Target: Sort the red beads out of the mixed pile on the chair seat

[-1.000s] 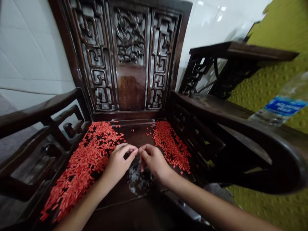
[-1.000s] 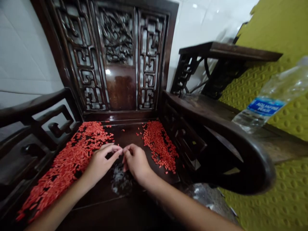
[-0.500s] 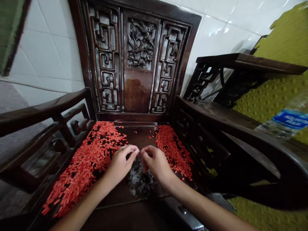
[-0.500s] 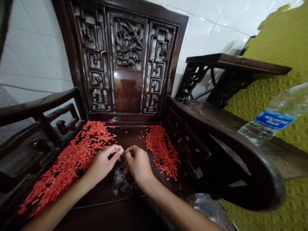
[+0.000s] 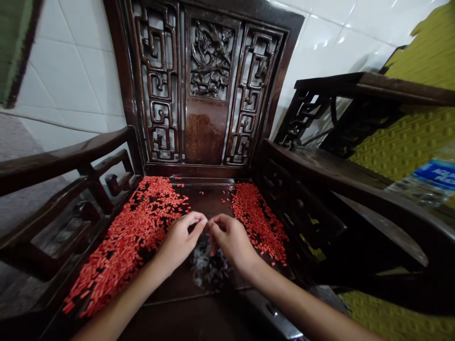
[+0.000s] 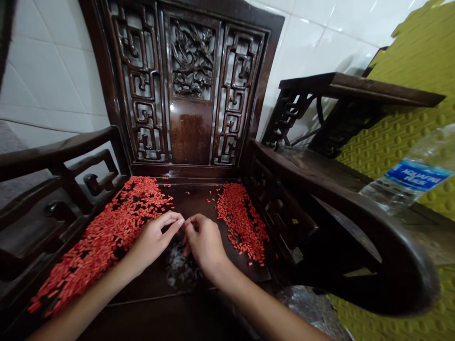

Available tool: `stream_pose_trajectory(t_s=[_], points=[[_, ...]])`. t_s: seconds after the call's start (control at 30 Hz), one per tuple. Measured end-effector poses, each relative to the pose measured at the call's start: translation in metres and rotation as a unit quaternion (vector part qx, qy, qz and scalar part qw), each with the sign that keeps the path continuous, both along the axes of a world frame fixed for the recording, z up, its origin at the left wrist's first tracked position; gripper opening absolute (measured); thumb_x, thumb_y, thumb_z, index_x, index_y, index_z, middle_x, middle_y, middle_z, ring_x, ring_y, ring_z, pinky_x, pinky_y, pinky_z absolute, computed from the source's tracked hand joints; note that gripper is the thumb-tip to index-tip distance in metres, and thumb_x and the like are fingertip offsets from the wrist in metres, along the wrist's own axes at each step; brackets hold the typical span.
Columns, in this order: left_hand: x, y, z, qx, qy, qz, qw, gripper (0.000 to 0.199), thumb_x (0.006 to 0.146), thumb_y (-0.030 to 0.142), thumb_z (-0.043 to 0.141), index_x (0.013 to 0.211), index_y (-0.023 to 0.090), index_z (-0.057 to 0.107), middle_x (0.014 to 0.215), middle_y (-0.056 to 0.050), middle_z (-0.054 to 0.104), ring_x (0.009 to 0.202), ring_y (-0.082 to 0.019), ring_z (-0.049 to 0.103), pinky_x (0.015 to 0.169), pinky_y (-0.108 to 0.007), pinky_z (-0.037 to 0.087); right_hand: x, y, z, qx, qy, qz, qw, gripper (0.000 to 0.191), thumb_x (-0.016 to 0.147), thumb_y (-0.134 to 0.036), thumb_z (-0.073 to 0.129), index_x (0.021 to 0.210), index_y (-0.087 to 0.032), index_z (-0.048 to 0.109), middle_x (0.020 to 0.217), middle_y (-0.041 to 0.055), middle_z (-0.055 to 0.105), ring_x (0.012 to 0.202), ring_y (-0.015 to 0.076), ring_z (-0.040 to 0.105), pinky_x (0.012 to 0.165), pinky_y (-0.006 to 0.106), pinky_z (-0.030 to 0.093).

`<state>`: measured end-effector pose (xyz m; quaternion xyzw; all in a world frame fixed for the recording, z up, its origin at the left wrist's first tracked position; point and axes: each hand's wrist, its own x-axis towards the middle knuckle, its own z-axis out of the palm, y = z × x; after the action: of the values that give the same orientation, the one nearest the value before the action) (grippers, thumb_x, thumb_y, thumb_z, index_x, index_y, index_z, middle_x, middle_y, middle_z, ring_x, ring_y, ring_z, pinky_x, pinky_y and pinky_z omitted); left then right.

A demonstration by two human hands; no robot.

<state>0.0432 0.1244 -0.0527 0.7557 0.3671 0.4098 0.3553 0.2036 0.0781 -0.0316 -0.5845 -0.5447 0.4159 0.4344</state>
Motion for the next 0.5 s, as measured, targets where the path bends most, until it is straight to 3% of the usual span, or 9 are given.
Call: stream_pose_trajectory(t_s=[0.17, 0.3, 0.4, 0.5], points=[[-0.006, 0.011, 0.000, 0.105, 0.102, 0.063, 0.987, 0.019, 0.100, 0.031, 0.053, 0.105, 0.022, 0.069, 0.103, -0.006, 0.075, 0.099, -0.023, 0.068, 0.097, -0.040, 0.051, 0.003, -0.002, -0.005, 0.001, -0.018, -0.010, 1.000, 0.015, 0.095, -0.033, 0.054, 0.089, -0.021, 0.062, 0.063, -0.0011, 0.062, 0.042, 0.0132, 0.060, 0.041, 0.022, 0.040], [-0.025, 0.028, -0.003, 0.188, 0.236, 0.176, 0.937, 0.034, 0.097, 0.030, 0.054, 0.128, 0.020, 0.063, 0.119, -0.013, 0.071, 0.113, -0.032, 0.062, 0.101, -0.049, 0.045, 0.005, -0.006, -0.010, -0.014, -0.036, -0.020, 0.999, 0.017, 0.095, -0.035, 0.056, 0.090, -0.021, 0.062, 0.061, -0.0008, 0.061, 0.041, 0.0126, 0.057, 0.039, 0.022, 0.037], [-0.043, 0.039, -0.010, 0.182, 0.362, 0.215, 0.889, 0.037, 0.097, 0.034, 0.053, 0.127, 0.017, 0.065, 0.128, -0.017, 0.066, 0.119, -0.038, 0.056, 0.099, -0.053, 0.044, 0.006, -0.009, -0.012, -0.027, -0.028, -0.020, 0.999, 0.016, 0.095, -0.035, 0.056, 0.092, -0.020, 0.062, 0.061, -0.0024, 0.059, 0.040, 0.0118, 0.054, 0.038, 0.021, 0.037], [-0.053, 0.044, -0.013, 0.140, 0.436, 0.209, 0.864, 0.035, 0.098, 0.038, 0.051, 0.120, 0.018, 0.069, 0.127, -0.015, 0.066, 0.120, -0.037, 0.055, 0.097, -0.049, 0.043, 0.005, -0.011, -0.013, -0.036, -0.022, -0.014, 0.999, 0.017, 0.097, -0.035, 0.052, 0.093, -0.020, 0.061, 0.058, -0.0044, 0.055, 0.039, 0.0111, 0.052, 0.037, 0.020, 0.037]])
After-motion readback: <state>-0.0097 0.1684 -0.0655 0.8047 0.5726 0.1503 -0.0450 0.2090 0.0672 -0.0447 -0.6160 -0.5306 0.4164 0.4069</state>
